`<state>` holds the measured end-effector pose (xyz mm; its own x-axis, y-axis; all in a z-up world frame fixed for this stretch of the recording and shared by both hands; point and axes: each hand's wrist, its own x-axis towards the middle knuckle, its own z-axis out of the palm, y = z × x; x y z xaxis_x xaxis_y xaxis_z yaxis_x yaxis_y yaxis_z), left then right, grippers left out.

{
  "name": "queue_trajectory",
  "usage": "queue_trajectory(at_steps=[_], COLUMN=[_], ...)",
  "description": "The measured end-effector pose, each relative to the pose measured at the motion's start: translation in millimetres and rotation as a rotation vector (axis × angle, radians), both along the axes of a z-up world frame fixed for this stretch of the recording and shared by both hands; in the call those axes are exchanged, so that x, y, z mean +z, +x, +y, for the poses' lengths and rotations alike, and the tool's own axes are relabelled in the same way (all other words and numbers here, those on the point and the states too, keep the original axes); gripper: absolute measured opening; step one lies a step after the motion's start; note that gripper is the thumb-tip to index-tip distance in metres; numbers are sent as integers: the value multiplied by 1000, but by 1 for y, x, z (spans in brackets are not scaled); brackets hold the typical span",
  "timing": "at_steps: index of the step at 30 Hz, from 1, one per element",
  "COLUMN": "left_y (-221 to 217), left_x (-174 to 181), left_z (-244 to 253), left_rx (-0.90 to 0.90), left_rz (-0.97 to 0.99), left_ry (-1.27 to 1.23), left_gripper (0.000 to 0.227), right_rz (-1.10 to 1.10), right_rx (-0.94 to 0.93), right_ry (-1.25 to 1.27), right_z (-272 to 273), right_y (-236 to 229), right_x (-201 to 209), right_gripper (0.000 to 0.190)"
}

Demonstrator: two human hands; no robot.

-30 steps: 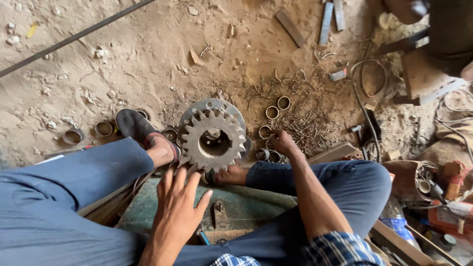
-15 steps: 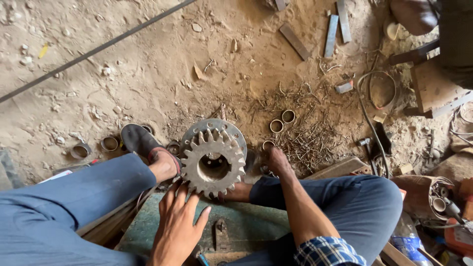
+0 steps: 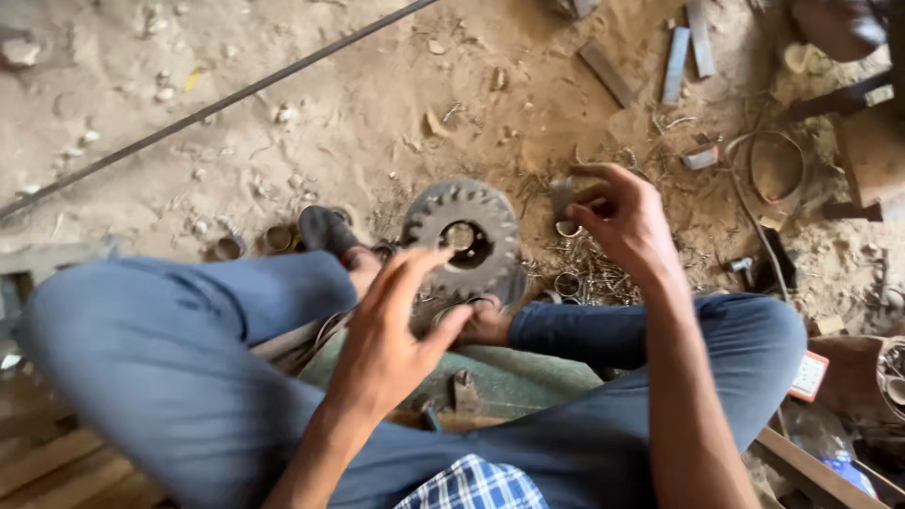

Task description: The person sits on the ground and uses a hammer to tap small metal rings into the holes of a larger gear-like metal part. They repeatedly pick up rings, place them, and strike them to secure them into the assembly.

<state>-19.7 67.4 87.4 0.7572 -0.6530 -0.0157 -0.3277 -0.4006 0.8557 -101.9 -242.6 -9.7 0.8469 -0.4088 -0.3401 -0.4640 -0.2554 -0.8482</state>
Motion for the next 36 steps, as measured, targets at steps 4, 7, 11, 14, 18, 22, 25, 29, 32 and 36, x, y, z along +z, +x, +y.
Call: queue_trajectory(at_steps=[4, 7, 11, 14, 18, 22, 25, 29, 32, 36], left_y=[2, -1, -13, -13, 0, 4, 7, 12, 14, 1], left_x=[3, -3, -20, -34, -53, -65, -73, -73, -62, -40], left_z=[-15, -14, -2, 8, 11, 5, 9, 18, 17, 20], left_rx=[-143, -203, -164, -64, 115, 299, 411, 519, 529, 357], left_rz=[78, 158, 452, 699, 652, 768, 870, 942, 733, -237], left_ry=[-255, -337, -367, -504, -583, -593, -688, -730, -531, -293], left_gripper=[80, 76, 65, 63, 57, 46, 40, 36, 38, 53], right_rz=[-184, -264, -285, -301, -122, 98, 48, -48, -90, -167], right_rx=[37, 46, -55, -114, 411, 786, 904, 927, 803, 571], right_ry=[105, 250, 161, 121, -64, -63, -37, 121, 194, 133], right_z=[62, 102, 139, 166, 194, 207, 210, 211, 201, 181], right_y=[-15, -30, -42, -57, -69, -71, -71, -72, -65, -55], right_x=[92, 117, 108, 79, 32, -4, -23, -32, -16, 25], right_gripper=[50, 47, 42, 21, 33, 54, 53, 44, 36, 21])
